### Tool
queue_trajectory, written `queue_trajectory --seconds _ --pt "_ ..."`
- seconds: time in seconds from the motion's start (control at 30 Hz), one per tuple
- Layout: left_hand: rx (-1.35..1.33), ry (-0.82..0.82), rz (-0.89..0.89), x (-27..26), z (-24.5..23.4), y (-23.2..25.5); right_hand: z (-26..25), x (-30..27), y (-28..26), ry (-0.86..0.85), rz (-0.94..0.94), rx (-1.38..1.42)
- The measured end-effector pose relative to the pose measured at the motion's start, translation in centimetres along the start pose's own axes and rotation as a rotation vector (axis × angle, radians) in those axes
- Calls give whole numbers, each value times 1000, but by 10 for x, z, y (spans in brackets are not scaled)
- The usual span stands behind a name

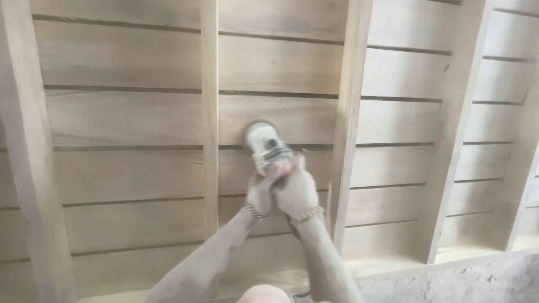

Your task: Sand the wooden slats and frame of a furniture piece using a handheld power sander.

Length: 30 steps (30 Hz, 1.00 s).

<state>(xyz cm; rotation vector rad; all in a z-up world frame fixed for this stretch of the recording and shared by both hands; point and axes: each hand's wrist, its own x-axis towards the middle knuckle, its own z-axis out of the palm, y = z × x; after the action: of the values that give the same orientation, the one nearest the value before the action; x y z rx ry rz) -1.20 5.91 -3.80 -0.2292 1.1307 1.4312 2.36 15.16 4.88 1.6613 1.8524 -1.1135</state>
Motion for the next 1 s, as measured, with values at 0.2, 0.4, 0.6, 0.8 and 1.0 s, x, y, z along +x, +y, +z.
queue_trajectory --seconds 0.2,0.4,0.6,0.8,1.0 --pt "550 -227 -230 25 81 3 -27 13 76 285 132 238" --pt "315 -163 -81 4 64 13 -12 10 80 303 80 235" --pt "742 -157 -204 45 92 11 -45 22 67 282 116 453" --pt "662 -137 -312 62 109 47 -44 60 83 295 93 387" --pt "508 -199 -201 10 90 4 -10 8 120 333 -73 430"
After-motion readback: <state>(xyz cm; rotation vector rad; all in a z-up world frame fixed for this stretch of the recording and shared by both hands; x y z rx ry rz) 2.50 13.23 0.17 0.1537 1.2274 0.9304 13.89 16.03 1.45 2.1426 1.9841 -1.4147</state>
